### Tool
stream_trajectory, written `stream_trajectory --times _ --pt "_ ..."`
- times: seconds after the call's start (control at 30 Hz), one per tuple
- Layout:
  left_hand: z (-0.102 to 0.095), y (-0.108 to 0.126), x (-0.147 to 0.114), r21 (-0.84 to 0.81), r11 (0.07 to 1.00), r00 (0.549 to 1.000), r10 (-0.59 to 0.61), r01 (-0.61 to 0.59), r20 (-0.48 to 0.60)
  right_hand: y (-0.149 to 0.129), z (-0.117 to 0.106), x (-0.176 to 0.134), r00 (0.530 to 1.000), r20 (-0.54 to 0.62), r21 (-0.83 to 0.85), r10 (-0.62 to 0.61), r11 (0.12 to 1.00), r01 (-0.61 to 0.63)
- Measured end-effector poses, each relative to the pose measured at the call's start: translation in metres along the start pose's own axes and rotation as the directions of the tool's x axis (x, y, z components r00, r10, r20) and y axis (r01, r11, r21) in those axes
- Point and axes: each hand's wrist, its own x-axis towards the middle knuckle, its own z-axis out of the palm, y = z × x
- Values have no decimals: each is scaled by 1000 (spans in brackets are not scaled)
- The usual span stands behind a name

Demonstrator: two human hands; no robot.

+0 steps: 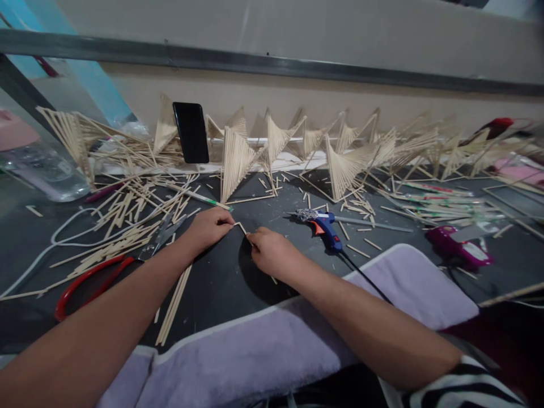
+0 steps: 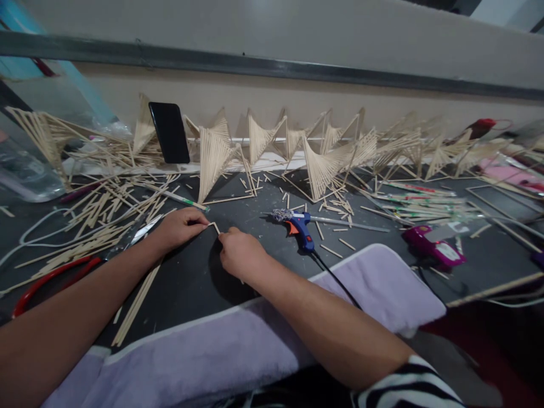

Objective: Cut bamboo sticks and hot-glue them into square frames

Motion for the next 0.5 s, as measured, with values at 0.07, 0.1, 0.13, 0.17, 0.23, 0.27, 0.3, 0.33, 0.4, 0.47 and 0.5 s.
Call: stream_trajectory --times 0.07,0.1,0.13,0.17,0.23,0.27,0.3,0.33,0.4,0.47,0.5 --pt "0 1 0 -1 1000 1000 -3 3 -4 0 0 0 1000 4 2 2 1000 -2" --pt "0 1 0 -3 1000 1000 -4 4 -5 0 0 0 1000 5 2 4 1000 -4" --pt "0 1 0 -4 1000 1000 -7 7 -7 0 0 0 1000 7 1 5 1000 -5" --pt "0 1 0 -4 1000 1000 -9 9 -7 0 0 0 1000 9 1 5 1000 -5" --pt "0 0 0 -1 1000 1000 -7 7 -2 0 0 0 1000 14 1 4 1000 -4" --pt "0 0 0 1 1000 1000 -6 6 -1 0 0 0 1000 18 1 4 1000 -4" --pt "0 0 0 2 1000 1000 -6 6 0 0 0 0 1000 22 1 5 1000 -5" --pt "1 0 0 0 1000 1000 -6 6 0 0 0 0 1000 27 1 5 1000 -5" --pt "1 0 0 -8 1000 1000 -6 6 -3 0 0 0 999 31 0 5 1000 -5" --pt "0 0 0 -9 1000 1000 -9 9 -1 0 -1 0 1000 28 -3 4 1000 -4" --pt "0 0 0 -7 1000 1000 -10 10 1 0 -1 -1 1000 24 -4 2 1000 -2"
